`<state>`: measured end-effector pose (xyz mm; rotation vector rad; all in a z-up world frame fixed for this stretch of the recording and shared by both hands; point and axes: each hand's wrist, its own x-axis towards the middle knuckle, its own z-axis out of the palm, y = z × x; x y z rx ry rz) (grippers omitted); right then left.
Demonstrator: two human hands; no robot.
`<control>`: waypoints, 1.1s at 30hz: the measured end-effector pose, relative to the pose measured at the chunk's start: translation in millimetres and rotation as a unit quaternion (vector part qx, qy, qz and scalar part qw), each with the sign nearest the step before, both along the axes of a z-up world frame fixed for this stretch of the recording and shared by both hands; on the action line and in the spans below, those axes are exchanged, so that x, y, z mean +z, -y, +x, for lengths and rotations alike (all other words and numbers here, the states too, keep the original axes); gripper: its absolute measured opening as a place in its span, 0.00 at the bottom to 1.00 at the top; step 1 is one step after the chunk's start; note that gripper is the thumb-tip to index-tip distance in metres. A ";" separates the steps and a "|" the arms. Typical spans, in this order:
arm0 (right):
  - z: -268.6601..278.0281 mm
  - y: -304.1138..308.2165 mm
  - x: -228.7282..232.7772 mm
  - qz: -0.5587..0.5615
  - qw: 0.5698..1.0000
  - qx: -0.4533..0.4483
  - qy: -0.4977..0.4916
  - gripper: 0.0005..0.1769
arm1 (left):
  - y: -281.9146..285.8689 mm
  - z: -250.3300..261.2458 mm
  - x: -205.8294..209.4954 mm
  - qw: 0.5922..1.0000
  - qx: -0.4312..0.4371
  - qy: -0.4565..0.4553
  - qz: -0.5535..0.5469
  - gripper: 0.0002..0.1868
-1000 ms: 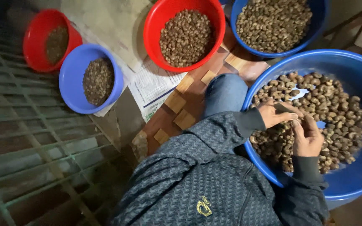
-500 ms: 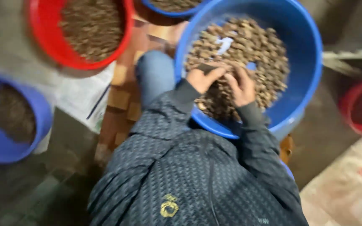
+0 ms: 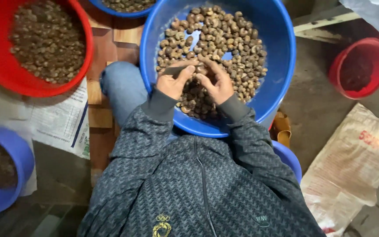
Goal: A person uses a small hand tool to peel or crack nuts and sort them into different bowls while sitting on the floor.
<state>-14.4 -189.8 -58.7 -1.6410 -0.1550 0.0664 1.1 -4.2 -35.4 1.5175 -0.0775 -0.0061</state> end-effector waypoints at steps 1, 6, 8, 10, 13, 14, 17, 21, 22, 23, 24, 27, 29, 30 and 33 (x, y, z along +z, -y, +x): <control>-1.9 -1.4 -0.3 -0.004 1.000 -0.006 0.000 0.28 | -1.1 -1.3 0.8 1.000 -0.006 0.000 -0.004 0.07; -1.3 -4.1 -2.3 -0.080 0.996 -0.044 0.018 0.26 | -3.2 -0.4 -3.3 0.995 -0.045 -0.002 0.086 0.10; -5.7 -3.3 -9.8 -0.102 0.993 -0.061 0.009 0.25 | -5.1 -2.8 -1.9 0.993 -0.059 -0.020 0.098 0.10; -5.6 -0.7 -8.7 -0.119 0.990 -0.080 0.001 0.25 | -6.4 -1.3 0.3 0.990 -0.074 -0.036 0.115 0.11; -5.8 -1.3 1.4 -0.129 0.990 -0.063 -0.003 0.25 | -8.3 1.0 14.4 0.982 -0.081 -0.055 0.160 0.14; -6.8 -0.7 3.0 -0.116 0.991 -0.059 -0.016 0.25 | -4.8 1.3 26.0 0.983 -0.086 -0.048 0.154 0.15; -6.5 2.8 7.4 -0.089 0.995 -0.046 -0.029 0.25 | 1.0 2.1 34.3 0.987 -0.089 -0.017 0.131 0.12; -5.4 -0.8 15.8 -0.075 0.997 -0.017 -0.024 0.26 | -7.1 -3.1 14.5 0.994 -0.052 0.006 0.101 0.09; -5.7 0.9 11.2 -0.074 0.997 -0.018 -0.023 0.26 | -3.5 -2.0 19.9 0.993 -0.053 0.008 0.102 0.09; -5.8 2.2 6.5 -0.072 0.997 -0.018 -0.024 0.27 | -0.1 -0.8 25.3 0.994 -0.064 0.018 0.090 0.09; -6.0 3.4 1.9 -0.071 0.997 -0.017 -0.025 0.27 | 3.2 0.0 30.6 0.994 -0.074 0.028 0.078 0.08; -7.8 2.5 25.3 -0.056 0.998 0.005 -0.026 0.27 | 2.1 -1.3 22.5 0.997 -0.030 -0.011 0.066 0.08; -7.3 3.7 22.5 -0.055 0.998 0.011 -0.026 0.27 | -1.1 -0.2 23.2 0.996 -0.044 -0.007 0.074 0.09; -7.6 4.3 20.5 -0.056 0.998 0.018 -0.027 0.27 | -2.7 0.2 23.0 0.995 -0.058 -0.005 0.080 0.09; -6.3 5.6 18.7 -0.054 0.998 0.024 -0.026 0.26 | 0.5 0.5 25.2 0.993 -0.061 0.007 0.104 0.09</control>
